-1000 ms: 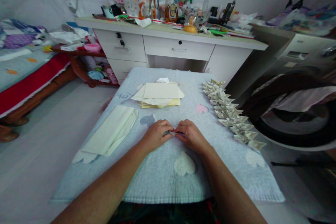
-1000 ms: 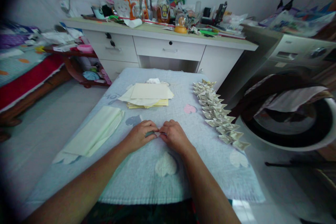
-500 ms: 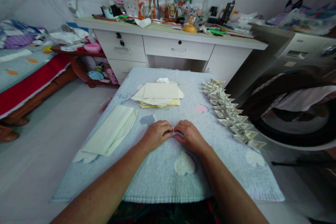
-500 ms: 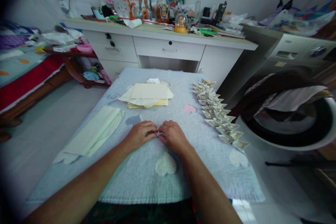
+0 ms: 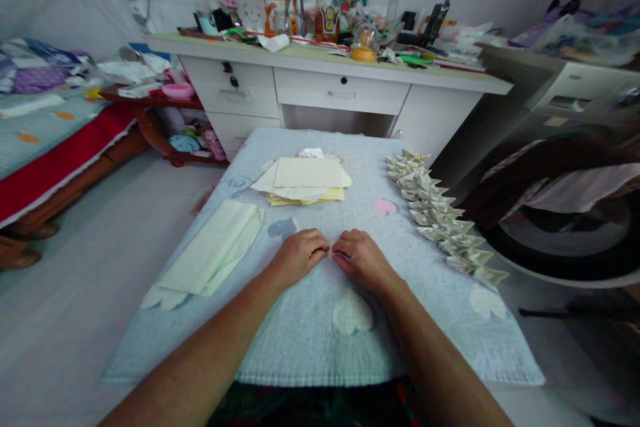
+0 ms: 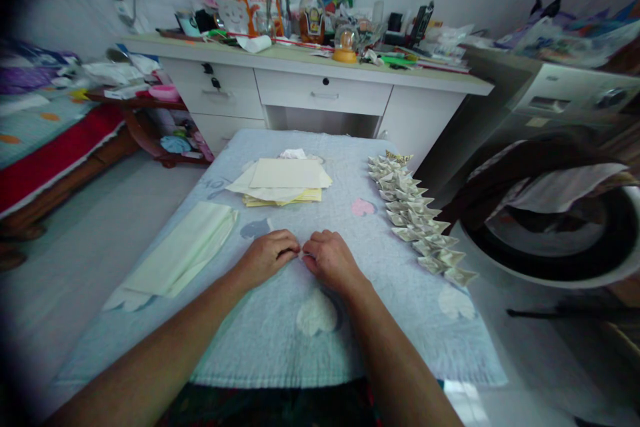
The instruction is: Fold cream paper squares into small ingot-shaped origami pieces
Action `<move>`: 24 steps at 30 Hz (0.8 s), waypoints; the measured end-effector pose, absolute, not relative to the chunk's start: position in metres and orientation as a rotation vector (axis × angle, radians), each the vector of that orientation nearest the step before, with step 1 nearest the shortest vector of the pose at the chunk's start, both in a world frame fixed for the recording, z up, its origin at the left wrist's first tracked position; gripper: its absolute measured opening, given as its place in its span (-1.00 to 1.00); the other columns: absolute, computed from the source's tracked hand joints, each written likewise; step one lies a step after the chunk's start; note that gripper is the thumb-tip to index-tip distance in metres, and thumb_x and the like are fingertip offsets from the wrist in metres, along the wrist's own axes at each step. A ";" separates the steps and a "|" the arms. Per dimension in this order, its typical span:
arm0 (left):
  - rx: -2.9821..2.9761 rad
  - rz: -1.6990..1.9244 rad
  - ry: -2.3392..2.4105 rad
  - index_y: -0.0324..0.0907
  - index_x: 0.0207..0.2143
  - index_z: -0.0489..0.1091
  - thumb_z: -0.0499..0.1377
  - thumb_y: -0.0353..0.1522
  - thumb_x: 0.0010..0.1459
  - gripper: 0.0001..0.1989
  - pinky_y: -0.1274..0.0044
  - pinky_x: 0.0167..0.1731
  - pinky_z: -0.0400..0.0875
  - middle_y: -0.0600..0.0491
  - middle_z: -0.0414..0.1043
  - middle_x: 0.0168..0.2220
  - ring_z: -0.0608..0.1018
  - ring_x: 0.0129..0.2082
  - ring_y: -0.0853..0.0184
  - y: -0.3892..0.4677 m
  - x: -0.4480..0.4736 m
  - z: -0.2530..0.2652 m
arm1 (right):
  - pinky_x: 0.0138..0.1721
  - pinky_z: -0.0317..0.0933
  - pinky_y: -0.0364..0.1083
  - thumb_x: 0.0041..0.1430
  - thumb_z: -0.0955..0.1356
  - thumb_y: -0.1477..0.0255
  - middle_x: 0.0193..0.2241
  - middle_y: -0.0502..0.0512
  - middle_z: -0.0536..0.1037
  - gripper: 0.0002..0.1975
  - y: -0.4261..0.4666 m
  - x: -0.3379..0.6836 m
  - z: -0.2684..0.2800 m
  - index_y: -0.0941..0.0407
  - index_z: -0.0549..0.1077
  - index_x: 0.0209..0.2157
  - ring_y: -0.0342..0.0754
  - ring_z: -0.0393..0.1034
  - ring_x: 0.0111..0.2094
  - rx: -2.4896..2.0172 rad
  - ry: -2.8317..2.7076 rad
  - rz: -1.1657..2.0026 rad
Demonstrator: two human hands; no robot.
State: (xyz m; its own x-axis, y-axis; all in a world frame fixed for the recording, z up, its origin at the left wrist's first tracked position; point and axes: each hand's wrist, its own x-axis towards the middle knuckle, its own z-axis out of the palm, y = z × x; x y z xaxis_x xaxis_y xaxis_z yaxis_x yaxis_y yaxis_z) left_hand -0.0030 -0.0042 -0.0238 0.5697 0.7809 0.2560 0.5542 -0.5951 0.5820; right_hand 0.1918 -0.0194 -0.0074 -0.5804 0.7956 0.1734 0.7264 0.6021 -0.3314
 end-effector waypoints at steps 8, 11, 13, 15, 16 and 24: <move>2.350 0.699 1.090 -0.16 -0.40 0.49 0.11 -0.49 0.12 -0.84 0.54 -0.25 0.36 0.05 0.45 -0.36 0.49 -0.30 0.36 -0.003 -0.003 -0.025 | -0.19 0.09 -0.10 0.17 0.37 0.42 -0.37 0.07 0.45 -0.93 -0.021 0.189 -0.009 0.13 0.49 -0.34 -0.05 0.31 -0.25 -1.244 -2.513 0.336; 2.350 0.691 1.104 -0.16 -0.40 0.48 0.11 -0.50 0.13 -0.84 0.55 -0.26 0.35 0.06 0.44 -0.36 0.48 -0.30 0.36 -0.004 -0.003 -0.025 | -0.21 0.10 -0.11 0.20 0.34 0.41 -0.39 0.07 0.44 -0.90 -0.021 0.189 -0.010 0.13 0.49 -0.36 -0.07 0.31 -0.27 -1.236 -2.517 0.332; 2.349 0.685 1.107 -0.16 -0.39 0.48 0.12 -0.50 0.13 -0.85 0.55 -0.26 0.35 0.06 0.43 -0.36 0.48 -0.30 0.36 -0.004 -0.003 -0.024 | -0.21 0.10 -0.11 0.20 0.34 0.42 -0.40 0.07 0.44 -0.89 -0.021 0.189 -0.010 0.13 0.49 -0.36 -0.07 0.31 -0.28 -1.241 -2.514 0.321; 2.347 0.682 1.106 -0.17 -0.39 0.47 0.12 -0.51 0.12 -0.85 0.55 -0.26 0.34 0.06 0.43 -0.36 0.48 -0.30 0.36 -0.004 -0.003 -0.024 | -0.21 0.10 -0.11 0.19 0.34 0.45 -0.40 0.06 0.43 -0.91 -0.022 0.188 -0.010 0.13 0.49 -0.37 -0.07 0.30 -0.28 -1.251 -2.511 0.303; 2.346 0.681 1.105 -0.17 -0.40 0.47 0.11 -0.51 0.12 -0.85 0.55 -0.26 0.34 0.06 0.43 -0.36 0.48 -0.30 0.36 -0.004 -0.003 -0.024 | -0.21 0.10 -0.11 0.18 0.35 0.45 -0.40 0.06 0.43 -0.92 -0.023 0.187 -0.010 0.13 0.49 -0.37 -0.07 0.29 -0.28 -1.258 -2.509 0.292; 2.352 0.673 1.136 -0.18 -0.38 0.47 0.11 -0.52 0.13 -0.84 0.55 -0.26 0.34 0.05 0.42 -0.36 0.47 -0.30 0.35 -0.006 -0.001 -0.024 | -0.22 0.10 -0.11 0.25 0.30 0.44 -0.42 0.06 0.43 -0.83 -0.022 0.183 -0.012 0.14 0.48 -0.40 -0.08 0.26 -0.30 -1.284 -2.494 0.281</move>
